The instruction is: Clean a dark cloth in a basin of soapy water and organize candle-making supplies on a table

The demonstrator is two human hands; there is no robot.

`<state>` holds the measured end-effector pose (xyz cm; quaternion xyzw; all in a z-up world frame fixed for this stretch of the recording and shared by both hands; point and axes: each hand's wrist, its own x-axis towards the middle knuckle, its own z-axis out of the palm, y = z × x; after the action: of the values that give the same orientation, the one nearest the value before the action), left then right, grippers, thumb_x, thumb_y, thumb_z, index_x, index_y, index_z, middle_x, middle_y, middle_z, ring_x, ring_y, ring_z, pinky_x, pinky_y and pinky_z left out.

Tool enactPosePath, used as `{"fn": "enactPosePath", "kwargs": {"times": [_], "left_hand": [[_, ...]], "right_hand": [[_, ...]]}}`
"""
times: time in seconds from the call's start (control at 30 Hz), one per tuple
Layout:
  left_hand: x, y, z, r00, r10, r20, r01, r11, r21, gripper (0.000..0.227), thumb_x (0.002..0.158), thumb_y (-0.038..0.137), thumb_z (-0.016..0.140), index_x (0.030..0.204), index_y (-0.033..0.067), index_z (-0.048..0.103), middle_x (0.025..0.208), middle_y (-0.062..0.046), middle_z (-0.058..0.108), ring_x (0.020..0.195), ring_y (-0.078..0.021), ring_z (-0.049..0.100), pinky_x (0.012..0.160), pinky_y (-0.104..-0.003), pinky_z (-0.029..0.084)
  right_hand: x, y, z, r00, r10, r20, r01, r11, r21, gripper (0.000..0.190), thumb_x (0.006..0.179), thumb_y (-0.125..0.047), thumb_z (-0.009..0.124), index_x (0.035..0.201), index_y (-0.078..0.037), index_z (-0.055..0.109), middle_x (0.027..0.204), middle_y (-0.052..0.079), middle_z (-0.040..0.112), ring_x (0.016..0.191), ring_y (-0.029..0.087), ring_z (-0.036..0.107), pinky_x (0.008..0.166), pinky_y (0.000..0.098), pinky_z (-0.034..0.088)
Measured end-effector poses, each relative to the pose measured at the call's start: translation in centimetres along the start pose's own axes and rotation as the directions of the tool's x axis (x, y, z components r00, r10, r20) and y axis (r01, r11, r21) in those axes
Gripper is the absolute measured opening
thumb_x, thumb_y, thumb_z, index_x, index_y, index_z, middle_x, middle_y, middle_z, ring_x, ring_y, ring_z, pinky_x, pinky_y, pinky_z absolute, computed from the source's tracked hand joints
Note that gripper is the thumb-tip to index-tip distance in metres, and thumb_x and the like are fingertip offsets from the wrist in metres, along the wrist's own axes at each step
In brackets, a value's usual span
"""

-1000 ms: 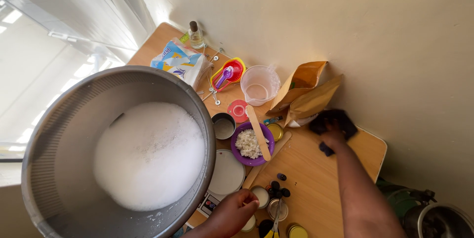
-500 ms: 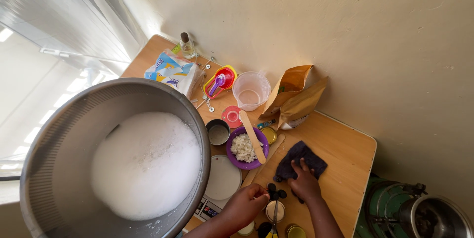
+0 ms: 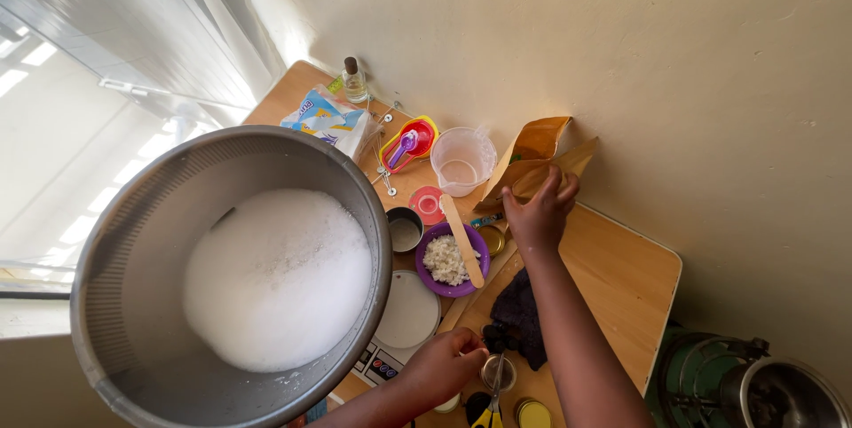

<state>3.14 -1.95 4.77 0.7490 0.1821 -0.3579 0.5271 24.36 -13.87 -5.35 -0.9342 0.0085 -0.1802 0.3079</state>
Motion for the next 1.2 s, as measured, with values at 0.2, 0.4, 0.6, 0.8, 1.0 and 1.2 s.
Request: {"fn": "enactPosePath", "kwargs": {"times": [0.2, 0.4, 0.6, 0.8, 1.0, 1.2], "left_hand": [[-0.6, 0.0, -1.0, 0.999, -0.023, -0.025, 0.022, 1.000, -0.020, 0.023, 0.087, 0.037, 0.050, 0.093, 0.0193, 0.063, 0.089, 0.004, 0.063, 0.080, -0.0092, 0.055, 0.067, -0.027, 0.039], [-0.5, -0.5, -0.8, 1.000, -0.012, -0.003, 0.012, 0.998, -0.062, 0.021, 0.087, 0.035, 0.051, 0.092, 0.0179, 0.063, 0.093, 0.002, 0.062, 0.084, -0.0098, 0.054, 0.071, -0.027, 0.040], [1.6, -2.5, 0.6, 0.998, 0.063, -0.005, -0.063, 0.998, -0.009, 0.024, 0.086, 0.037, 0.052, 0.094, 0.0176, 0.064, 0.094, 0.001, 0.065, 0.083, -0.0107, 0.057, 0.071, -0.028, 0.041], [1.5, -2.2, 0.4, 0.998, 0.059, 0.030, -0.059, 0.998, -0.016, 0.020, 0.087, 0.035, 0.052, 0.090, 0.0183, 0.062, 0.089, 0.003, 0.063, 0.081, -0.0098, 0.055, 0.069, -0.028, 0.040], [1.5, -1.2, 0.4, 0.997, 0.019, 0.075, -0.018, 1.000, -0.019, 0.022, 0.090, 0.035, 0.051, 0.093, 0.0175, 0.063, 0.092, 0.003, 0.065, 0.083, -0.0106, 0.057, 0.070, -0.029, 0.040], [2.6, -1.8, 0.8, 0.996, 0.056, 0.069, -0.056, 0.998, -0.003, 0.021, 0.088, 0.036, 0.051, 0.091, 0.0185, 0.062, 0.089, 0.004, 0.064, 0.080, -0.0090, 0.055, 0.069, -0.029, 0.040]], "right_hand": [[-0.2, 3.2, 0.5, 0.977, 0.214, 0.002, -0.214, 0.976, 0.042, 0.079, 0.086, -0.017, 0.050, 0.145, 0.010, 0.004, 0.150, 0.035, 0.002, 0.140, 0.049, 0.012, 0.107, 0.0483, 0.035], [0.3, 10.7, -1.4, 0.946, 0.324, 0.028, -0.324, 0.936, 0.138, 0.025, 0.099, -0.014, 0.040, 0.109, 0.001, 0.057, 0.101, 0.023, 0.064, 0.088, 0.039, 0.062, 0.073, 0.0475, 0.049], [-0.6, 15.0, -6.4, 0.822, 0.570, -0.004, -0.502, 0.728, 0.466, 0.023, 0.094, -0.006, 0.051, 0.112, 0.006, 0.057, 0.110, 0.022, 0.059, 0.087, 0.041, 0.062, 0.047, 0.0454, 0.060], [0.3, 18.6, -10.2, 0.666, 0.696, -0.269, -0.448, 0.662, 0.601, 0.026, 0.100, -0.018, 0.050, 0.105, 0.006, 0.057, 0.096, 0.018, 0.059, 0.076, 0.029, 0.064, 0.052, 0.0333, 0.069], [-0.4, 21.6, -12.0, 0.564, 0.683, -0.464, -0.240, 0.673, 0.700, 0.030, 0.096, -0.027, 0.044, 0.101, 0.002, 0.051, 0.106, 0.020, 0.052, 0.088, 0.030, 0.062, 0.054, 0.0351, 0.075], [-3.7, 25.1, -8.8, 0.611, 0.681, -0.404, -0.225, 0.638, 0.736, 0.042, 0.098, -0.038, 0.048, 0.124, -0.005, 0.049, 0.121, 0.019, 0.053, 0.100, 0.031, 0.064, 0.072, 0.0304, 0.069]]}}
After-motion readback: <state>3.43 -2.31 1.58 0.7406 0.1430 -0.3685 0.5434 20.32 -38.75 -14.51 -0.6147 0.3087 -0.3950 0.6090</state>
